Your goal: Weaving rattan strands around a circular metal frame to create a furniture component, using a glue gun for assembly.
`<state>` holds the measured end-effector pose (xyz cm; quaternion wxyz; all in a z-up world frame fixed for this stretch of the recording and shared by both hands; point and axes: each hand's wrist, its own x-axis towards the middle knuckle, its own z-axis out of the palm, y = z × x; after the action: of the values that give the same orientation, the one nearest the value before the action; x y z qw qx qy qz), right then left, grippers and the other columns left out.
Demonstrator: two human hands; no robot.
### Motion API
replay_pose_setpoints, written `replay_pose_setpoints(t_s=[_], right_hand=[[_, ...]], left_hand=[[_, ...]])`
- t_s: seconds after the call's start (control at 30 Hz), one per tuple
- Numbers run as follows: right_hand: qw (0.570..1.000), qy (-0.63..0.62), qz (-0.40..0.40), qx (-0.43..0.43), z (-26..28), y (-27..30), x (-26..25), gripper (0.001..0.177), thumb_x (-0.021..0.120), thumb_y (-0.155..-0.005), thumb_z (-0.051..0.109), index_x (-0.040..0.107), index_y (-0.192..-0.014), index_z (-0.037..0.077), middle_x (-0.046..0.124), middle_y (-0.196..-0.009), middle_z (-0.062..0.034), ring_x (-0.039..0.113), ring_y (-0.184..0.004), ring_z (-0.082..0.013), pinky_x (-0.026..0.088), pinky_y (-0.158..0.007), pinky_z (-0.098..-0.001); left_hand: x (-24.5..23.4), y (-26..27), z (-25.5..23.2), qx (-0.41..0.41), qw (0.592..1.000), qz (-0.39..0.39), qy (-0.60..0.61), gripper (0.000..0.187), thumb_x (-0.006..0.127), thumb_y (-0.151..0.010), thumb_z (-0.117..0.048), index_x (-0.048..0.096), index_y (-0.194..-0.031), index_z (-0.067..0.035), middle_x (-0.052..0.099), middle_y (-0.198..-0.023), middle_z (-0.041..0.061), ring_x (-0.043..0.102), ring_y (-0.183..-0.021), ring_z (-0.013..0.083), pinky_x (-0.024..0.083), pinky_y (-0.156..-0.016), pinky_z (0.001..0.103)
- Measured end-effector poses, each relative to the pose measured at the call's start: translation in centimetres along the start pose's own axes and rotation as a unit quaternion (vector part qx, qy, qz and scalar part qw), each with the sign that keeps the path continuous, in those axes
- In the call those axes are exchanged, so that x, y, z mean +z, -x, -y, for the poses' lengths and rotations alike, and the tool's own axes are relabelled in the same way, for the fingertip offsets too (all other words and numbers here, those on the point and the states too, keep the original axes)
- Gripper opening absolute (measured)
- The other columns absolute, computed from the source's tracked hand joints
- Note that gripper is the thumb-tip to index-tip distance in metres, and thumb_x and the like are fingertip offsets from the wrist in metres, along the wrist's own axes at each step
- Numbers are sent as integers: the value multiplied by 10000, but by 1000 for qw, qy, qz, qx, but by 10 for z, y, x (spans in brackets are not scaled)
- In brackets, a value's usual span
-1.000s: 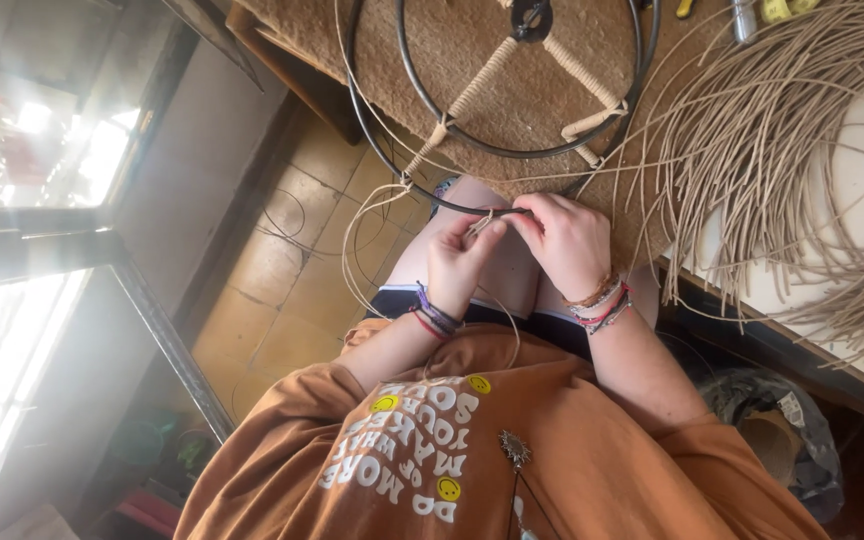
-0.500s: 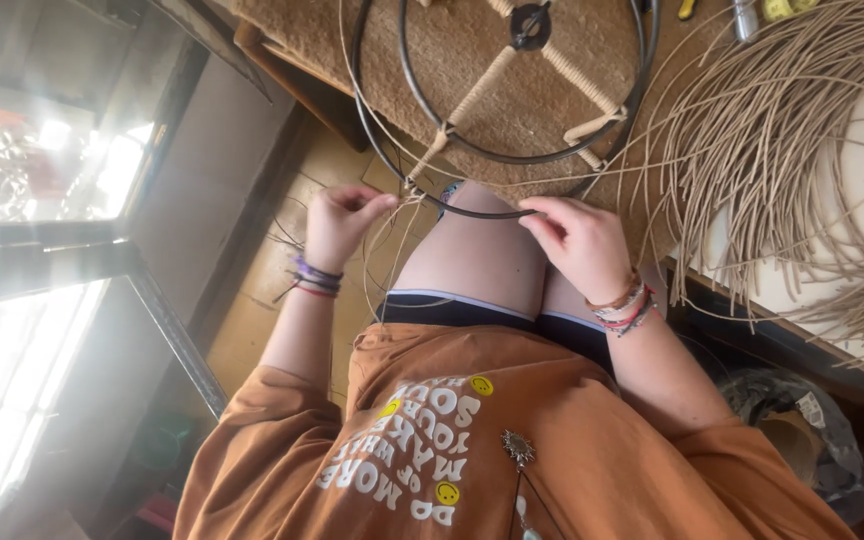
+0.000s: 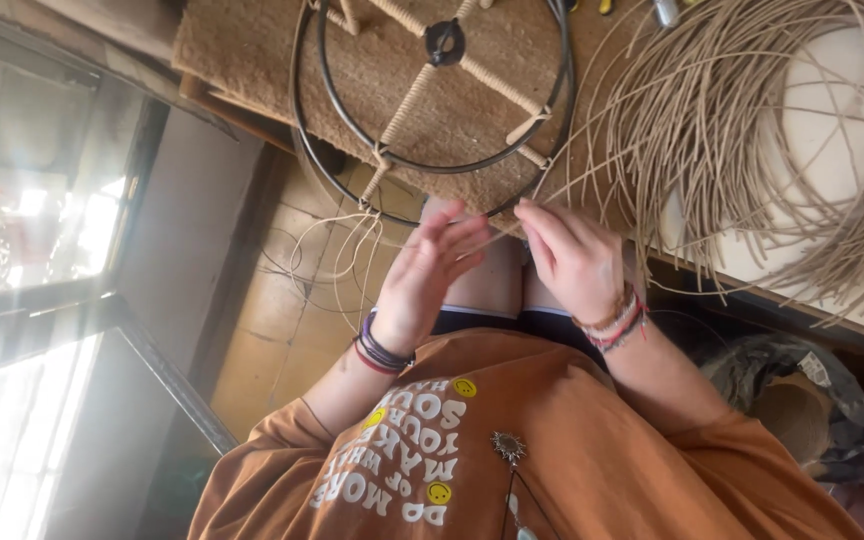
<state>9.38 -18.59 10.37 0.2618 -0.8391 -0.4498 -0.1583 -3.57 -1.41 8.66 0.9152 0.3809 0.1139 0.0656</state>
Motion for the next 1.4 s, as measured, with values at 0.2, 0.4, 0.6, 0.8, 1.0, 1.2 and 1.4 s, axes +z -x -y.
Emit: replay_pose_setpoints(t_s=[0.2,0.4,0.6,0.8,1.0,1.2,1.4], right_hand=[[648,-597,-147,450,4,37,-33,77,618,-980,73,644,-1048,99,738,-1183,-119,725,-1019,-201,618,-910,-382],[475,-686,-292,467,-82,96,-62,103,606,-1044,185,652,-1088,104,759,-1089,-66,675,-824,-105,607,-899,-313],[565,-656,-204,457,-94,109,-107,294,519,-1076,448,658,-1096,190,446,-647,92,276,-500,-28,182,-446,-194],[774,-435,15,460,-29,93,-79,457,318,-1153,307,660,-970,65,379,-597,32,375,-434,-49,286,-438,-179],[787,-500,-36,359,12,80,-60,366,369,-1099,146,662,-1192,-51,707,-887,-169,419,-436,-23,370,-408,-154],[801,-490,59,339,-3,97,-60,366,456,-1078,198,737,-911,33,493,-577,-4,408,-474,-50,371,-443,-161],[860,-431,106,251,1,85,-71,407,465,-1065,147,628,-695,98,470,-492,20,371,-451,-92,371,-461,-206]], left_hand=[[-10,-8,4,1,963,-123,240,284,379,-1112,-424,546,-1076,-198,268,-662,-123,416,-560,56,407,-607,213],[-44,0,-4,56,957,-189,211,454,235,-1112,-469,602,-1068,-205,277,-582,-126,290,-435,49,288,-436,191],[4,22,-14,81,973,-213,-46,306,393,-1089,-306,548,-924,-100,374,-600,-45,300,-479,62,245,-431,216],[36,36,52,10,930,21,-367,345,411,-1086,-197,683,-883,-132,552,-478,4,535,-455,150,485,-532,241],[91,16,48,44,865,159,-474,174,605,-1017,-268,695,-885,-199,640,-556,51,656,-561,319,564,-589,360],[84,-22,23,36,927,168,-332,389,405,-1086,-269,700,-1256,-80,707,-1101,178,687,-1080,318,539,-952,456],[105,-27,51,-50,986,107,-118,264,510,-1079,-142,712,-1068,28,763,-918,174,610,-474,75,497,-396,164]])
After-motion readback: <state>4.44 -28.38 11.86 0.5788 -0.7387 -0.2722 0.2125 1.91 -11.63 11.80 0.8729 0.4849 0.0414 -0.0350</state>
